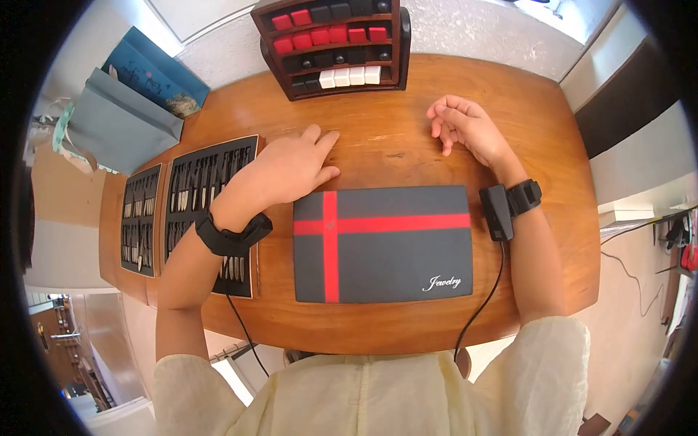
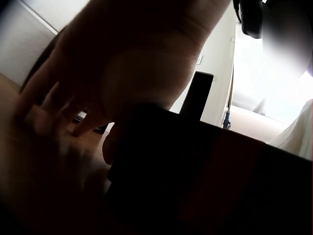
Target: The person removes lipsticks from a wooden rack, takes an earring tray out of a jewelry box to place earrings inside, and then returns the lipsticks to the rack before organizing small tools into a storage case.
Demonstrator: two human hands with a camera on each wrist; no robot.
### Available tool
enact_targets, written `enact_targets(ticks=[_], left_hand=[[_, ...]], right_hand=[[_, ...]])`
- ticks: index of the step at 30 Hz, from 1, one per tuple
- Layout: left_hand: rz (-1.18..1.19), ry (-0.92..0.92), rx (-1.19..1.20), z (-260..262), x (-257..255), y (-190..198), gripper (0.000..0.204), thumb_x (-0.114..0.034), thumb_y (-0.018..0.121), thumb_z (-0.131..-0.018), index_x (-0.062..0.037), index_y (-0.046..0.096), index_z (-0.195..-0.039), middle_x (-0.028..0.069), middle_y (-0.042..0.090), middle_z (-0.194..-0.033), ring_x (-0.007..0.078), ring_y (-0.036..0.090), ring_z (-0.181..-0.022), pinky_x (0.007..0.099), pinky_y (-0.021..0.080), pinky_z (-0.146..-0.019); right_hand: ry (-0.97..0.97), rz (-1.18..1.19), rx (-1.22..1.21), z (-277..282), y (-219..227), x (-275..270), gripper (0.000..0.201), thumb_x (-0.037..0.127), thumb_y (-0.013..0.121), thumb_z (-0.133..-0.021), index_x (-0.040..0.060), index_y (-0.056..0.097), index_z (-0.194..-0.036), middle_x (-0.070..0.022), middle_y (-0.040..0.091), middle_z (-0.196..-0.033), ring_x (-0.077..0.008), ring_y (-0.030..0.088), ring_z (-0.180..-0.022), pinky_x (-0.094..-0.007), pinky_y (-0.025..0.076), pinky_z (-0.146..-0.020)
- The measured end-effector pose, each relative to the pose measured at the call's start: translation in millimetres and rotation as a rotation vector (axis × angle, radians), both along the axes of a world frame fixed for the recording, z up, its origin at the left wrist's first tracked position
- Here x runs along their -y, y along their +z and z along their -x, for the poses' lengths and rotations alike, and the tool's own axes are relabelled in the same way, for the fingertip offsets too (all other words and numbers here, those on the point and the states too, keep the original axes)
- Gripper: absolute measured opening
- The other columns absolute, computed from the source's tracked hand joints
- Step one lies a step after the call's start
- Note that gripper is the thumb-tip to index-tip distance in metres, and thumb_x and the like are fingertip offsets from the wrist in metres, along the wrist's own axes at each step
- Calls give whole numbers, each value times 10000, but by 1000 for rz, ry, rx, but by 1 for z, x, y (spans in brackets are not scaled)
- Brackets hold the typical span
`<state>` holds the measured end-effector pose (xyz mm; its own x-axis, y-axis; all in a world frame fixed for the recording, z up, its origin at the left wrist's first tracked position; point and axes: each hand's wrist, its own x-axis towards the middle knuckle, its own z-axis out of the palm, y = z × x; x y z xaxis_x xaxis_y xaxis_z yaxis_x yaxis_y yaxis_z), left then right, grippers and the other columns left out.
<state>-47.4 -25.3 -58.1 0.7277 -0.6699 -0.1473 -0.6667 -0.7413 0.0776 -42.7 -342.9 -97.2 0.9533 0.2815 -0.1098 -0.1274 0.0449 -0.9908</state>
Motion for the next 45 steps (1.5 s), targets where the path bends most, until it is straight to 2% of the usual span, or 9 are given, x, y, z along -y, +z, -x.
enact_targets(ticks=[4, 12, 19, 28, 30, 34, 41, 43, 45], left_hand=[[-10, -120, 46, -12, 9, 4, 466, -299, 555, -950, 1, 498, -1301, 198, 610, -1046, 392, 640, -903, 452, 535, -772], [49, -351, 971, -71, 59, -6, 440, -145, 643, -772, -56, 571, -1197, 93, 635, -774, 183, 657, -618, 308, 510, -501], [-157, -366, 1006, -83, 82, -12, 364, -161, 656, -782, -43, 605, -1122, 41, 626, -699, 168, 642, -566, 319, 469, -456], [-670, -215, 833, -72, 111, -7, 323, -159, 692, -744, -21, 622, -1028, -16, 650, -678, 160, 640, -535, 311, 433, -437], [-276, -173, 887, -71, 100, -9, 323, -149, 701, -740, -78, 667, -1054, 8, 659, -699, 184, 678, -645, 343, 430, -438], [-35, -307, 822, -44, 64, 13, 270, -154, 656, -820, -61, 629, -1072, 53, 667, -715, 230, 665, -583, 362, 469, -461], [266, 38, 143, 39, -1, 46, 400, -264, 569, -961, -15, 528, -1271, 213, 657, -944, 354, 663, -879, 383, 526, -765], [383, 182, -127, 45, -20, 37, 478, -311, 575, -970, 27, 485, -1296, 242, 626, -1116, 334, 658, -976, 401, 497, -865], [421, 262, -246, 55, -36, 29, 498, -331, 568, -977, 41, 480, -1296, 228, 622, -1134, 306, 662, -966, 386, 511, -844]], right_hand=[[-6, 19, 13, 3, 1, -1, 202, 202, 476, -1025, 41, 584, -967, -38, 602, -749, -74, 543, -573, -228, 504, -513], [-17, 20, 14, 1, -2, -1, 203, 207, 484, -1020, 40, 586, -966, -39, 596, -744, -73, 536, -567, -230, 509, -517], [-16, 19, 11, 0, 0, -2, 204, 203, 479, -1023, 33, 585, -984, -39, 598, -754, -74, 535, -563, -238, 517, -519], [-15, 1, 19, 1, 0, -3, 200, 195, 471, -1023, 31, 582, -997, -41, 599, -762, -74, 538, -559, -242, 526, -532], [-17, 3, 20, 1, 1, -4, 199, 193, 469, -1022, 30, 582, -999, -43, 599, -761, -75, 539, -559, -241, 528, -535], [-31, -2, 14, 2, 2, -4, 204, 193, 469, -1019, 25, 585, -1006, -46, 599, -760, -83, 547, -562, -238, 530, -542], [16, 149, -14, 3, 18, -8, 278, 263, 470, -1025, 15, 592, -999, -56, 606, -751, -103, 568, -570, -242, 521, -539], [108, 578, -11, 16, 43, -16, 397, 382, 489, -1015, 5, 600, -958, -65, 602, -720, -125, 586, -570, -254, 513, -530], [152, 642, -53, 32, 58, -19, 455, 440, 504, -997, 0, 608, -948, -65, 601, -709, -137, 594, -571, -258, 509, -525]])
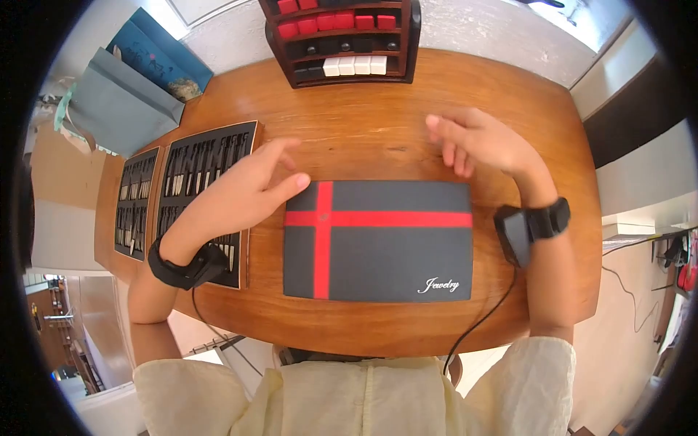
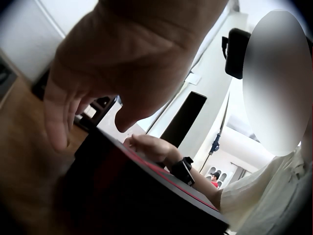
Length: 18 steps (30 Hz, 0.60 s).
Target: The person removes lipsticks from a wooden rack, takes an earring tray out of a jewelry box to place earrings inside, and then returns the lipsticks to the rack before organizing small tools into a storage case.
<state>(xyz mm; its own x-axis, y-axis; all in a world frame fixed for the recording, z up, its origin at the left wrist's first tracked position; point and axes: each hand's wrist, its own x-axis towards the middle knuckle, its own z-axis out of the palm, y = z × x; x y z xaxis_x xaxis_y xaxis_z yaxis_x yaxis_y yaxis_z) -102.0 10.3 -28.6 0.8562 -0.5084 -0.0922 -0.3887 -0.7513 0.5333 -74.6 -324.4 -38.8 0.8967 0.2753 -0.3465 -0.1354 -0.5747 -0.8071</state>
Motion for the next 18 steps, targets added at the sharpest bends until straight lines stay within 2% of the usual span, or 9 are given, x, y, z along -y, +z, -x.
enact_targets(ticks=[1, 2, 4, 5, 7, 10, 14, 18], left_hand=[[44, 52, -122, 4, -6, -1, 518, -351, 560, -984, 54, 475, -1296, 213, 617, -1151, 279, 665, -956, 372, 525, -824], [43, 57, -120, 5, -10, 0, 518, -351, 560, -984, 54, 475, -1296, 213, 617, -1151, 279, 665, -956, 372, 525, -824], [147, 158, -638, 6, -13, 1, 562, -393, 534, -998, 81, 466, -1292, 209, 611, -1156, 258, 664, -957, 350, 567, -785], [152, 157, -633, 7, -13, -1, 562, -393, 534, -998, 81, 466, -1292, 209, 611, -1156, 258, 664, -957, 350, 567, -785], [300, 213, -937, 7, -12, -5, 599, -423, 520, -1000, 99, 461, -1287, 232, 604, -1157, 268, 673, -943, 339, 595, -772], [301, 288, -998, 4, -8, -2, 620, -437, 527, -991, 109, 478, -1279, 210, 626, -1089, 276, 681, -898, 355, 596, -787], [271, 345, -950, 6, -1, 5, 614, -437, 511, -998, 116, 490, -1263, 214, 623, -1096, 276, 681, -910, 359, 592, -800], [311, 402, -1010, 6, 3, 12, 617, -441, 476, -1010, 117, 493, -1272, 217, 626, -1092, 279, 680, -916, 361, 584, -824]], right_hand=[[23, 63, -43, 6, 5, -1, 514, 499, 519, -979, -5, 615, -937, -66, 599, -697, -149, 602, -571, -262, 506, -521], [83, 125, -44, 10, 7, 2, 574, 562, 563, -935, -8, 634, -949, -69, 620, -722, -154, 606, -577, -263, 506, -522], [145, 142, -86, 17, 6, 4, 573, 561, 579, -926, -7, 642, -960, -73, 632, -739, -153, 610, -587, -262, 508, -529], [205, 159, -129, 20, 6, 5, 573, 561, 594, -917, -7, 650, -971, -77, 644, -756, -151, 614, -597, -261, 509, -536], [208, 169, -149, 23, 8, 2, 545, 532, 644, -896, -6, 659, -980, -83, 660, -797, -152, 628, -641, -264, 516, -548], [264, 101, -154, 23, 10, -3, 501, 481, 682, -885, -6, 664, -1004, -80, 662, -824, -159, 640, -682, -273, 523, -555], [270, 61, -183, 26, 11, -7, 476, 445, 698, -886, -9, 665, -1026, -79, 662, -842, -161, 648, -713, -280, 534, -564], [263, 73, -137, 27, 6, -4, 472, 446, 694, -891, -3, 670, -1033, -74, 658, -834, -156, 648, -723, -278, 538, -564]])
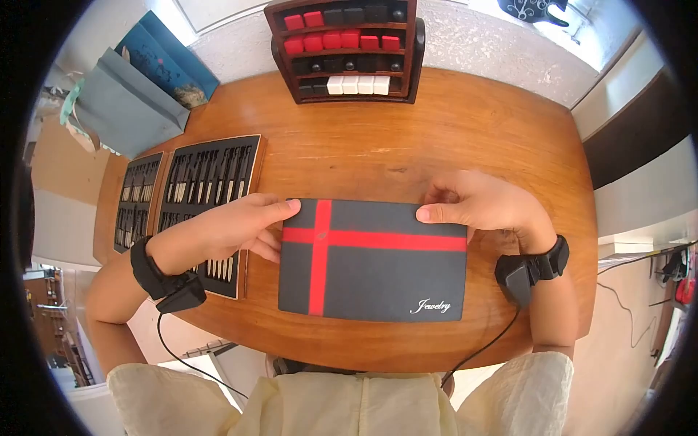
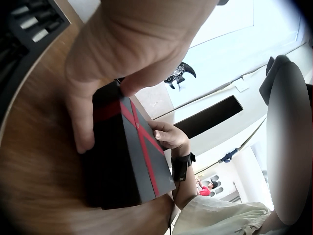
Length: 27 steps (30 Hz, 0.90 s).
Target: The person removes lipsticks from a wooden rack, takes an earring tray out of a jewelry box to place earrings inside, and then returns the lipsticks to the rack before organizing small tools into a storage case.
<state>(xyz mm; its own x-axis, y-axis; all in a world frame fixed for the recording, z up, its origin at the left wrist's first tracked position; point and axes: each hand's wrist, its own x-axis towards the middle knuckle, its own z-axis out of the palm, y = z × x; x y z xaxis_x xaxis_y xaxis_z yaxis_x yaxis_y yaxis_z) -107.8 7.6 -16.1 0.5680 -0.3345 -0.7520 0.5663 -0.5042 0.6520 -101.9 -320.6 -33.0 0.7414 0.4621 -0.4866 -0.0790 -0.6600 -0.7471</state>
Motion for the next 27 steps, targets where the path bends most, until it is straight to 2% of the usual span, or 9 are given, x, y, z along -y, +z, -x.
enact_targets(ticks=[11, 17, 19, 20, 22, 23, 25, 26, 27], left_hand=[[31, -10, -22, -5, 3, 15, 605, -433, 473, -1005, 108, 531, -1270, 250, 632, -1163, 316, 659, -1012, 384, 537, -913], [114, -48, -32, 0, 0, 19, 696, -546, 444, -990, 72, 519, -1300, 253, 596, -1227, 327, 643, -1049, 406, 537, -907], [97, -74, -44, 1, -1, 21, 740, -594, 445, -974, 54, 508, -1325, 249, 530, -1320, 344, 576, -1170, 406, 491, -960], [99, -74, -43, 0, -3, 21, 740, -594, 445, -974, 54, 508, -1325, 249, 530, -1320, 344, 576, -1170, 406, 491, -960], [-10, -193, 139, -5, -5, 21, 735, -634, 450, -956, 43, 569, -1215, 250, 469, -1384, 337, 481, -1283, 366, 421, -1012], [-7, -192, 144, -6, -4, 26, 735, -634, 450, -956, 43, 569, -1215, 250, 469, -1384, 337, 481, -1283, 366, 421, -1012], [-189, -372, 406, -4, 3, 46, 703, -661, 493, -925, 25, 596, -1036, 251, 456, -1364, 295, 436, -1300, 348, 366, -1028], [-188, -371, 409, -2, 4, 49, 703, -661, 493, -925, 25, 596, -1036, 251, 456, -1364, 295, 436, -1300, 348, 366, -1028], [-147, -345, 447, 0, 5, 50, 605, -548, 559, -935, 17, 555, -1151, 161, 530, -1238, 223, 503, -1204, 317, 408, -984]], right_hand=[[62, -30, 42, -1, -3, 5, 465, 433, 665, -918, -6, 674, -1071, -76, 653, -841, -151, 619, -746, -275, 516, -606], [76, -76, 1, -3, -6, 12, 465, 417, 659, -923, -6, 652, -1115, -81, 654, -886, -157, 626, -778, -284, 532, -615], [81, -99, -28, -4, -2, 12, 464, 409, 657, -926, -5, 644, -1133, -78, 654, -893, -159, 628, -785, -287, 537, -619], [55, -87, -73, -3, 4, 11, 472, 408, 667, -917, -5, 635, -1143, -78, 652, -895, -153, 625, -781, -283, 529, -606], [32, -71, -116, -2, 9, 13, 481, 406, 678, -908, -4, 627, -1154, -77, 650, -896, -146, 623, -778, -279, 522, -593], [42, -98, -132, -3, 11, 19, 492, 395, 702, -890, -11, 622, -1156, -81, 650, -904, -134, 616, -777, -269, 507, -598], [52, -124, -139, -6, 17, 28, 504, 383, 726, -873, -18, 616, -1158, -84, 649, -911, -123, 610, -776, -259, 493, -604], [70, -165, -122, -6, 21, 32, 512, 361, 757, -845, -28, 614, -1143, -81, 649, -905, -112, 600, -779, -247, 477, -636], [89, -206, -105, -6, 24, 35, 522, 340, 789, -816, -39, 611, -1128, -79, 649, -900, -102, 591, -781, -236, 461, -669]])
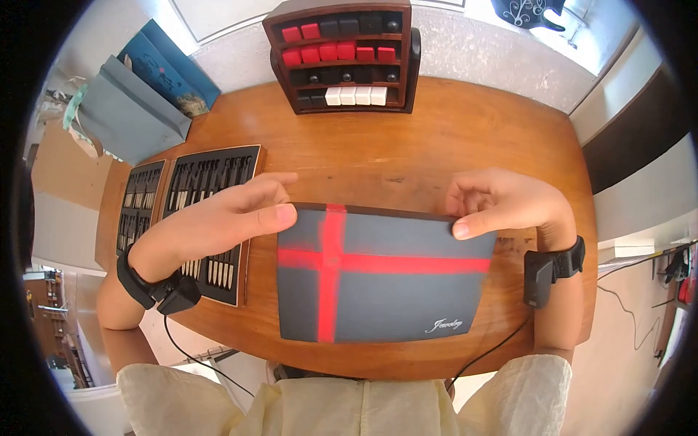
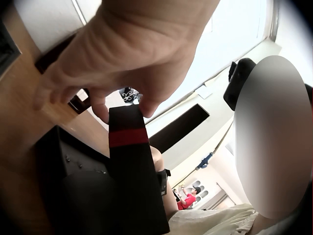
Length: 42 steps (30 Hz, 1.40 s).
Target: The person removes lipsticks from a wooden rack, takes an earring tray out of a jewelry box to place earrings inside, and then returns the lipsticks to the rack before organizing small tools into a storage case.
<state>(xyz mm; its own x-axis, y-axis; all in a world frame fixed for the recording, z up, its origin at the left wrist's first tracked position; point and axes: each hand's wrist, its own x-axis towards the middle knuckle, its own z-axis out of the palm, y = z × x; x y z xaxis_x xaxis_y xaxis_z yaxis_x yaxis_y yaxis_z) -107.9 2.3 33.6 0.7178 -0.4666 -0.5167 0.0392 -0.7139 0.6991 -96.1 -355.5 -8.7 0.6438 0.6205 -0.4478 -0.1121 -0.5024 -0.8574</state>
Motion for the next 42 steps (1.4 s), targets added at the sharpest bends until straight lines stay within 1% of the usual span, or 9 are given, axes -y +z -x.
enact_targets(ticks=[10, 12, 15, 17, 20, 26, 32, 37, 42], left_hand=[[528, 45, -285, 14, 33, 55, 302, -150, 733, -846, 4, 523, -1000, 54, 621, -841, 82, 574, -542, 197, 428, -429], [581, 58, -242, 16, 32, 67, 288, -129, 733, -821, -6, 529, -982, 50, 620, -846, 83, 582, -595, 196, 436, -484], [643, 38, -1, 14, 29, 70, 275, -101, 731, -778, -25, 538, -959, 38, 611, -846, 83, 582, -695, 200, 437, -596], [518, -177, 437, 4, 14, 66, 285, -114, 729, -758, -38, 546, -963, 10, 587, -849, 80, 548, -813, 217, 400, -728], [472, -140, 529, -4, 7, 44, 284, -119, 745, -736, -28, 566, -936, 25, 583, -840, 98, 558, -734, 225, 424, -669], [225, -385, 899, -10, -2, 7, 255, -73, 765, -673, -34, 592, -857, 81, 577, -881, 215, 583, -634, 285, 470, -582], [225, -544, 903, -19, 10, -20, 267, -69, 757, -730, -52, 571, -921, 112, 590, -1113, 263, 619, -891, 306, 507, -681], [322, -559, 898, -28, 34, -39, 280, -39, 691, -799, -69, 552, -1041, 124, 527, -1350, 332, 627, -1006, 360, 534, -770], [138, -288, 891, -22, 42, -52, 215, -58, 558, -912, -38, 555, -1126, 183, 552, -1296, 370, 598, -1073, 423, 528, -805]], right_hand=[[70, -630, 76, 14, 5, 53, 490, 289, 857, -722, -93, 620, -914, -94, 655, -822, -138, 600, -702, -269, 442, -588], [141, -914, 75, 11, 11, 45, 468, 365, 721, -877, -83, 601, -944, -119, 656, -768, -151, 631, -687, -285, 450, -554], [-249, -1157, 318, 23, 10, 15, 501, 421, 531, -993, -71, 612, -1041, -151, 685, -899, -175, 665, -807, -285, 509, -650], [-725, -681, 877, 10, -6, 18, 563, 454, 376, -1042, -40, 624, -1150, -155, 670, -1042, -195, 656, -905, -283, 527, -749], [-640, -450, 225, -12, -5, 15, 550, 435, 331, -1059, -4, 569, -1293, -130, 638, -1154, -187, 639, -971, -281, 521, -824], [-523, -469, 36, -17, -20, 4, 573, 473, 430, -1022, 24, 504, -1371, -130, 584, -1294, -164, 583, -1079, -304, 465, -933], [-432, 102, 528, -14, -20, 10, 552, 289, 657, -928, 37, 490, -1389, -98, 565, -1330, -164, 550, -1088, -309, 449, -919], [-268, 74, 386, -20, -29, 30, 329, 159, 655, -909, -2, 629, -1195, -25, 648, -954, -100, 558, -867, -274, 458, -779], [-356, 357, 461, -2, 1, 50, 141, 71, 617, -880, -68, 609, -854, 0, 420, -658, -94, 397, -632, -303, 359, -578]])
